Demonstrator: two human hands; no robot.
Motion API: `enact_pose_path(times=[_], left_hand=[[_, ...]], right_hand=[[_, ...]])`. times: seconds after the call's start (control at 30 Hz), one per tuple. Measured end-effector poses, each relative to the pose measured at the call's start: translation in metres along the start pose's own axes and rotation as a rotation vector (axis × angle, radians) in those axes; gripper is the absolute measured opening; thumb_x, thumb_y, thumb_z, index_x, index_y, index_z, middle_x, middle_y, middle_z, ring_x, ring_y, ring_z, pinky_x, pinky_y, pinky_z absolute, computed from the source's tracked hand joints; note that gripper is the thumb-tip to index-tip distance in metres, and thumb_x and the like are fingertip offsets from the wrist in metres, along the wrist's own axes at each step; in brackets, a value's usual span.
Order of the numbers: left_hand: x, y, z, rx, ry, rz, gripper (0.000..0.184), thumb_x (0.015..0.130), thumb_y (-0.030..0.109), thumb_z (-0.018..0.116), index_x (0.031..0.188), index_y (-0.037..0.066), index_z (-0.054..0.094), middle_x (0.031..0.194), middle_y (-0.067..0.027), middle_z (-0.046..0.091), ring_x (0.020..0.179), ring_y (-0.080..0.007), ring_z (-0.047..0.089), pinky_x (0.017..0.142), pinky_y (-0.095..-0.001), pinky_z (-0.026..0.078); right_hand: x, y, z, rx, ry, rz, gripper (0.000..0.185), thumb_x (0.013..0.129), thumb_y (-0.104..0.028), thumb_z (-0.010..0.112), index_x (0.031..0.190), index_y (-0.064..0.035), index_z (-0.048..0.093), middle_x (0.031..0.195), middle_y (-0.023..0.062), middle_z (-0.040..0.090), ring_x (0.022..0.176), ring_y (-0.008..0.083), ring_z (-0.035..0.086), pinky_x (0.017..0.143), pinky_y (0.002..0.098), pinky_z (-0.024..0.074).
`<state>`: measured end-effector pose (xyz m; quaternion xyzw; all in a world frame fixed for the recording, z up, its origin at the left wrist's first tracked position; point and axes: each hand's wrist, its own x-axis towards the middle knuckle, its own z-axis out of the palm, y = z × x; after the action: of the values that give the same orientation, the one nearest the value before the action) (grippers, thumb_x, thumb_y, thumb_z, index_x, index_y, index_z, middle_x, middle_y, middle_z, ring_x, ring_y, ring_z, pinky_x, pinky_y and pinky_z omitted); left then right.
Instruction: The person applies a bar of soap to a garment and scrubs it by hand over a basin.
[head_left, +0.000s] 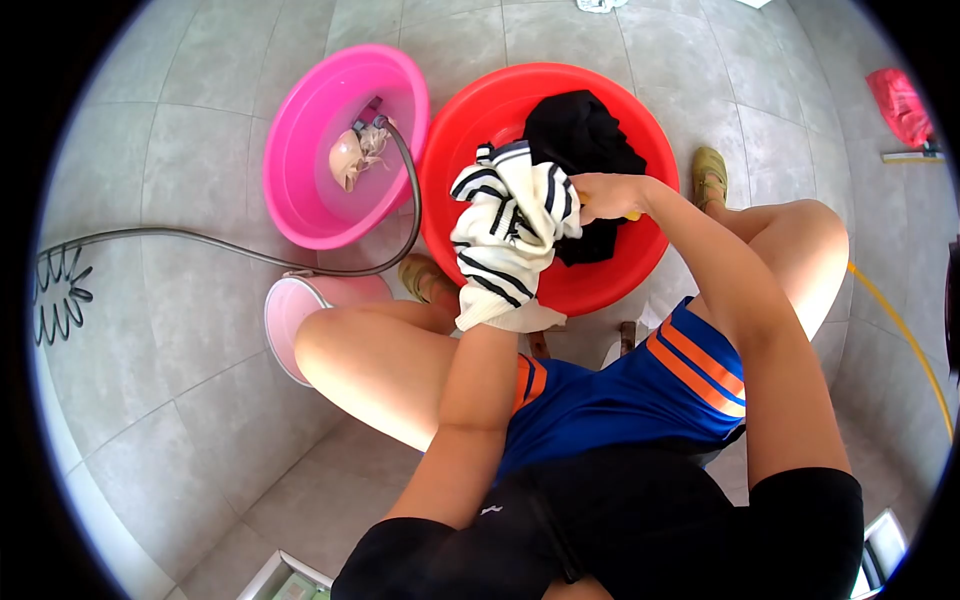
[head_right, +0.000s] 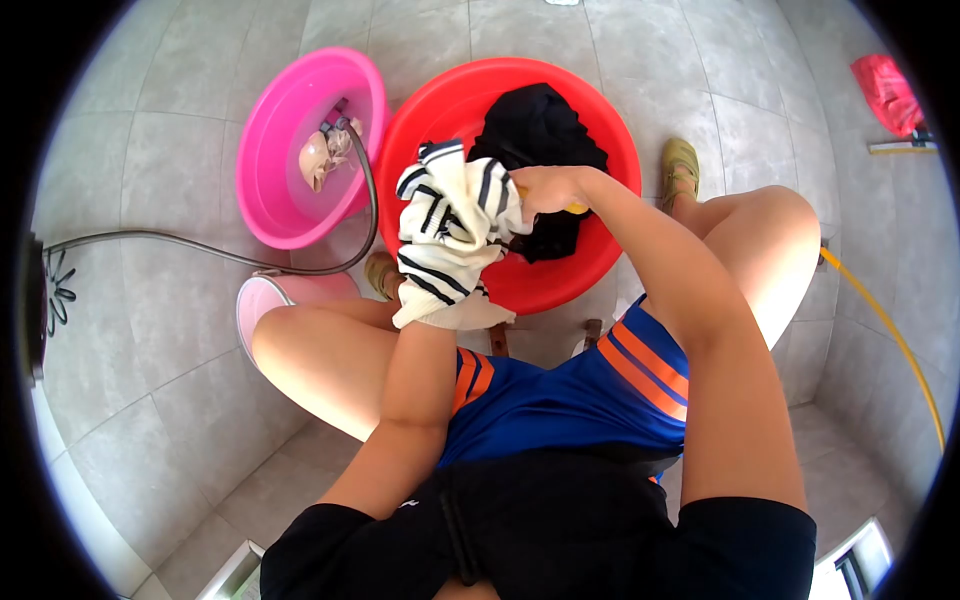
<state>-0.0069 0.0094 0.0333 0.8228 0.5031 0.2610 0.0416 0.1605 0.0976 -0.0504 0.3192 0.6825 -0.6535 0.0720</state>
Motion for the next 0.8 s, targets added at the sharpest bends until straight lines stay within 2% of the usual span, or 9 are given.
enact_pose_path(times=[0.03, 0.13, 0.17, 0.23, 0.3, 0.4, 0.6, 0.73, 0.8], left_hand=[[-0.001, -0.004, -0.003, -0.005, -0.019, -0.004, 0.034, 0.068, 0.017, 0.065, 0.1, 0.011, 0.056, 0.094, -0.0077, 0.057, 0.084, -0.0252, 0.058, 0.071, -0.0342, 0.046], [-0.009, -0.014, 0.0, -0.048, -0.089, 0.0, 0.033, 0.07, 0.017, 0.064, 0.101, 0.01, 0.055, 0.094, -0.0085, 0.057, 0.082, -0.0242, 0.058, 0.068, -0.034, 0.047], [-0.01, -0.017, 0.003, -0.072, -0.117, -0.005, 0.032, 0.071, 0.017, 0.063, 0.101, 0.01, 0.055, 0.094, -0.0088, 0.057, 0.081, -0.0239, 0.058, 0.067, -0.0339, 0.047], [-0.02, -0.023, 0.007, -0.139, -0.205, -0.038, 0.031, 0.072, 0.017, 0.062, 0.102, 0.009, 0.055, 0.093, -0.0093, 0.058, 0.079, -0.0233, 0.058, 0.065, -0.0337, 0.047], [-0.03, -0.031, 0.011, -0.232, -0.335, -0.098, 0.031, 0.074, 0.017, 0.061, 0.103, 0.009, 0.055, 0.093, -0.0098, 0.058, 0.077, -0.0227, 0.058, 0.064, -0.0336, 0.047], [-0.04, -0.034, 0.024, -0.427, -0.545, -0.195, 0.029, 0.076, 0.017, 0.06, 0.104, 0.008, 0.055, 0.093, -0.0106, 0.058, 0.074, -0.0218, 0.058, 0.061, -0.0333, 0.047], [-0.039, -0.034, 0.052, -0.708, -0.836, -0.359, 0.027, 0.081, 0.017, 0.057, 0.105, 0.006, 0.054, 0.092, -0.0122, 0.059, 0.069, -0.0199, 0.059, 0.056, -0.0329, 0.048], [-0.04, -0.037, 0.06, -0.695, -1.012, -0.394, 0.026, 0.084, 0.018, 0.055, 0.107, 0.005, 0.054, 0.091, -0.0133, 0.06, 0.065, -0.0187, 0.059, 0.052, -0.0326, 0.048], [-0.045, -0.044, 0.069, -0.743, -1.068, -0.516, 0.025, 0.086, 0.018, 0.054, 0.107, 0.005, 0.054, 0.091, -0.0138, 0.06, 0.063, -0.0181, 0.059, 0.05, -0.0324, 0.049]], right_hand=[[0.002, 0.006, -0.003, -0.14, 0.009, 0.02, 0.054, 0.074, -0.003, 0.061, 0.126, -0.0047, 0.047, 0.116, 0.0065, 0.057, 0.105, 0.0186, 0.052, 0.09, 0.0321, 0.0421], [-0.034, -0.031, -0.009, 0.07, 0.072, 0.187, 0.045, 0.079, -0.009, 0.059, 0.123, -0.0059, 0.049, 0.098, 0.0021, 0.058, 0.082, 0.0117, 0.052, 0.064, 0.026, 0.0449], [-0.039, -0.022, -0.011, 0.2, 0.121, 0.134, 0.037, 0.085, -0.016, 0.057, 0.12, -0.0085, 0.051, 0.086, -0.003, 0.052, 0.067, 0.0056, 0.042, 0.049, 0.0199, 0.0346], [-0.049, -0.016, -0.012, 0.524, 0.296, 0.073, 0.034, 0.087, -0.019, 0.058, 0.119, -0.0101, 0.051, 0.083, -0.0044, 0.052, 0.065, 0.0042, 0.042, 0.05, 0.0182, 0.0353], [-0.057, -0.021, -0.019, 0.832, 0.343, -0.112, 0.03, 0.088, -0.02, 0.061, 0.114, -0.0099, 0.051, 0.08, -0.0037, 0.052, 0.062, 0.0042, 0.044, 0.05, 0.0184, 0.0355], [-0.054, -0.026, -0.032, 1.044, 0.596, -0.196, 0.017, 0.088, -0.016, 0.061, 0.099, -0.0102, 0.051, 0.072, -0.0034, 0.049, 0.057, 0.0054, 0.042, 0.048, 0.0202, 0.0361], [-0.051, -0.037, -0.038, 0.914, 0.842, -0.159, 0.014, 0.088, -0.018, 0.06, 0.096, -0.0119, 0.051, 0.072, -0.0037, 0.048, 0.061, 0.0056, 0.042, 0.052, 0.0205, 0.0372], [-0.047, -0.038, -0.035, 0.878, 0.834, -0.244, 0.011, 0.089, -0.016, 0.059, 0.096, -0.0114, 0.053, 0.076, -0.0035, 0.051, 0.062, 0.0052, 0.043, 0.055, 0.0205, 0.0375], [-0.047, -0.045, -0.032, 0.855, 0.859, -0.246, 0.011, 0.089, -0.014, 0.058, 0.098, -0.0107, 0.055, 0.08, -0.0029, 0.054, 0.065, 0.0044, 0.044, 0.057, 0.0198, 0.0372]])
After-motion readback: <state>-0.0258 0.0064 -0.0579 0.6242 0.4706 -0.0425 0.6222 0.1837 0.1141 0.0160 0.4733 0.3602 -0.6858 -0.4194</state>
